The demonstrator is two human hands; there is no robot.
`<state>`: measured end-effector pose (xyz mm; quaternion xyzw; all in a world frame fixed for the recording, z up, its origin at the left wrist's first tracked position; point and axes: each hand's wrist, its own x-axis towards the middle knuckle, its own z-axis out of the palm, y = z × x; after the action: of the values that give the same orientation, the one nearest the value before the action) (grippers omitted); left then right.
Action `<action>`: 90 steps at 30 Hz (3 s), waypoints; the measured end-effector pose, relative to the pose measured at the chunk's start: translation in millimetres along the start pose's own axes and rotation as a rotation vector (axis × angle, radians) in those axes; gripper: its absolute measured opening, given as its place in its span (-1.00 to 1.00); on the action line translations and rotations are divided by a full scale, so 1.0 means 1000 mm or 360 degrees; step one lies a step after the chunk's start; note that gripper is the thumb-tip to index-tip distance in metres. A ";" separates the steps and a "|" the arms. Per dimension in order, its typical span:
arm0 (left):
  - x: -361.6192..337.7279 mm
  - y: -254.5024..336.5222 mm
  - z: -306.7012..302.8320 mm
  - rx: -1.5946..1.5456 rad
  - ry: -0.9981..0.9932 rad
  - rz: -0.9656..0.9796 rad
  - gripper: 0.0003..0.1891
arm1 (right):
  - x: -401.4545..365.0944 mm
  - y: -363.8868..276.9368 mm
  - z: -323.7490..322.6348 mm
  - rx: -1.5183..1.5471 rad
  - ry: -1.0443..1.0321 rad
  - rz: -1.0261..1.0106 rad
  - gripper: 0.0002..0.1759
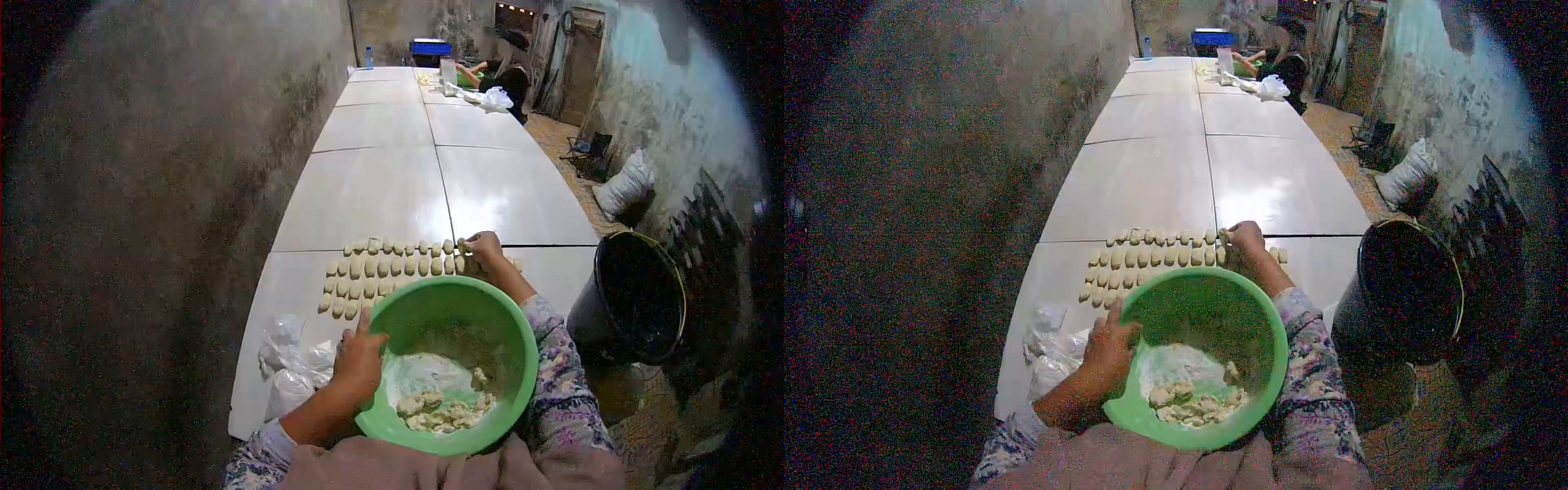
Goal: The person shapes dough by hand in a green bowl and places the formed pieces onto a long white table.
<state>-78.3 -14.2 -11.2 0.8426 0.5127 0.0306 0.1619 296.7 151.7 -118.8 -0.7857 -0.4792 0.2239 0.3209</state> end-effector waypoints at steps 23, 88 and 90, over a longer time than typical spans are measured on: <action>0.000 0.011 -0.007 0.0197 0.0099 0.0178 -0.46 | -0.264 -0.125 -0.068 -0.0520 -0.0839 -0.0973 -0.61; -0.027 0.038 0.020 -0.0965 -0.0981 0.0773 -0.50 | -0.335 -0.081 -0.053 0.0418 -0.0752 -0.0373 -0.61; -0.030 0.038 0.018 -0.1042 -0.0947 0.0788 -0.50 | -0.336 -0.088 -0.059 0.0487 -0.0769 -0.0386 -0.61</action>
<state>-55.8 -60.7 -13.7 0.8161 0.1926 -0.0142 0.5447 133.9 -137.0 0.2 -0.5894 -0.5926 0.4337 0.3367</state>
